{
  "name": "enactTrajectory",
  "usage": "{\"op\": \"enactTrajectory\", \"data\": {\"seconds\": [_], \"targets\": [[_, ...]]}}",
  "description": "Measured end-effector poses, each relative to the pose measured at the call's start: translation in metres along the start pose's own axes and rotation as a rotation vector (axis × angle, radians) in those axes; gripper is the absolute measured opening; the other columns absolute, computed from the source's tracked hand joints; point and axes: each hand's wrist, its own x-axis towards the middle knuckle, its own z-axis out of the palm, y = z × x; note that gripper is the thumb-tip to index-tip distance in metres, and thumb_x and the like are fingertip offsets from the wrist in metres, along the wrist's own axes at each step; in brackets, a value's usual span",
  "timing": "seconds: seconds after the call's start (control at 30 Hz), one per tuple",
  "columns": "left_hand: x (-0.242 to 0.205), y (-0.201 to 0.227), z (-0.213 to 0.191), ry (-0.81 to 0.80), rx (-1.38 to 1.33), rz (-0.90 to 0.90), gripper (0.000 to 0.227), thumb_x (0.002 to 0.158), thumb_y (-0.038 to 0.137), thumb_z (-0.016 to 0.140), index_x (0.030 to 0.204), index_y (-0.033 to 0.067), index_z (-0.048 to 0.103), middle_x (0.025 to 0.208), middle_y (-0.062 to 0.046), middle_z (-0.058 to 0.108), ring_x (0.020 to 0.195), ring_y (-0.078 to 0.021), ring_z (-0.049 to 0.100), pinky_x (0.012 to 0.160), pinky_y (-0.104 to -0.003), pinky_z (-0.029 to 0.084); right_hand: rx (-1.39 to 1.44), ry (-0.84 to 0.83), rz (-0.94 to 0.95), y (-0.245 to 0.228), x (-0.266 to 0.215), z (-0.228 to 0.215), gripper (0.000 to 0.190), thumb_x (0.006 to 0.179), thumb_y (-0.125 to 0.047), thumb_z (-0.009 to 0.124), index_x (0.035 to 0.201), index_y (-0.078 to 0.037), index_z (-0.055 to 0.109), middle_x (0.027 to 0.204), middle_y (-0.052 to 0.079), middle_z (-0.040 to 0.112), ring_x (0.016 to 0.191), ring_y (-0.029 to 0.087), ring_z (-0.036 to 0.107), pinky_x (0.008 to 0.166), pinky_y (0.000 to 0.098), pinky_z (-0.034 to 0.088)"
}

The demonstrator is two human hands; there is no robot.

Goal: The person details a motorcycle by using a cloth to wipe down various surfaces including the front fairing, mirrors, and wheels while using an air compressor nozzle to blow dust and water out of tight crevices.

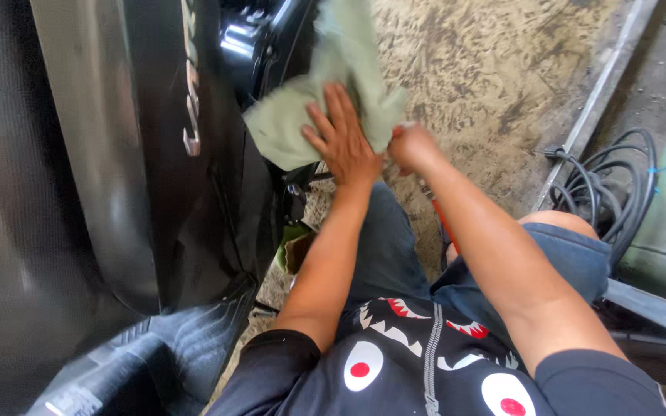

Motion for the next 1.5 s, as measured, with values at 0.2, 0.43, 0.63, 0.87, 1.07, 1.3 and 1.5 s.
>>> {"op": "enactTrajectory", "data": {"seconds": [0.2,0.43,0.63,0.87,1.07,1.3,1.5], "targets": [[-0.050,-0.039,0.080,-0.270,-0.041,-0.157,0.107,0.079,0.042,0.078,0.158,0.0027,0.018,0.163,-0.017,0.028,0.145,-0.0453,0.033,0.121,-0.059,0.024,0.161,0.147,-0.068,-0.009,-0.030,-0.021,0.042,0.091,-0.027,0.058,0.132,-0.023,0.064,0.084,0.015,0.072,0.063,0.029,0.073,0.050,0.0435,0.061],[0.011,-0.046,0.158,-0.169,-0.062,-0.178,0.084,0.087,0.030,0.067,0.156,0.0025,0.028,0.158,-0.020,0.039,0.142,-0.0435,0.041,0.119,-0.055,0.030,-0.177,0.221,-0.256,-0.002,-0.029,-0.015,0.050,0.088,-0.045,0.067,0.132,-0.022,0.065,0.079,0.022,0.073,0.062,0.033,0.073,0.068,0.0432,0.057],[0.085,-0.028,0.187,0.112,0.001,-0.070,0.066,0.094,0.019,0.057,0.155,0.0024,0.038,0.154,-0.022,0.047,0.139,-0.0419,0.048,0.118,-0.052,0.036,-0.091,0.253,-0.203,0.006,0.015,-0.025,0.045,0.090,-0.046,0.074,0.111,-0.007,0.073,0.081,0.015,0.074,0.070,0.030,0.074,0.064,0.0424,0.059],[-0.003,-0.059,0.082,-0.025,-0.021,0.056,0.076,0.086,0.007,0.064,0.156,0.0017,0.037,0.156,-0.023,0.045,0.145,-0.0401,0.042,0.122,-0.049,0.030,0.407,0.010,0.106,-0.008,0.030,-0.037,0.036,0.088,-0.037,0.075,0.088,-0.002,0.067,0.066,0.004,0.055,0.049,0.017,0.051,0.044,0.0383,0.050],[-0.058,-0.076,0.031,-0.229,0.092,-0.112,0.084,0.084,0.016,0.067,0.160,0.0076,0.030,0.156,-0.021,0.043,0.143,-0.0413,0.040,0.118,-0.049,0.030,0.547,-0.082,0.168,-0.005,0.037,-0.034,0.036,0.091,-0.040,0.072,0.084,-0.006,0.063,0.058,0.000,0.049,0.044,0.014,0.046,0.045,0.0367,0.044],[-0.112,-0.109,0.014,-0.200,0.022,-0.024,0.075,0.100,0.033,0.061,0.161,0.0058,0.027,0.152,-0.020,0.050,0.136,-0.0416,0.051,0.114,-0.050,0.040,0.334,-0.296,0.209,0.002,0.013,-0.015,0.039,0.092,-0.044,0.072,0.081,-0.009,0.059,0.055,-0.001,0.040,0.043,0.013,0.039,0.044,0.0345,0.040],[-0.154,-0.143,0.015,-0.110,0.024,-0.026,0.080,0.093,0.035,0.068,0.156,-0.0006,0.034,0.145,-0.027,0.054,0.132,-0.0447,0.052,0.108,-0.051,0.041,0.236,-0.498,0.184,0.017,-0.011,-0.006,0.034,0.090,-0.040,0.070,0.082,-0.009,0.061,0.053,-0.001,0.039,0.039,0.013,0.041,0.042,0.0349,0.041]]}}
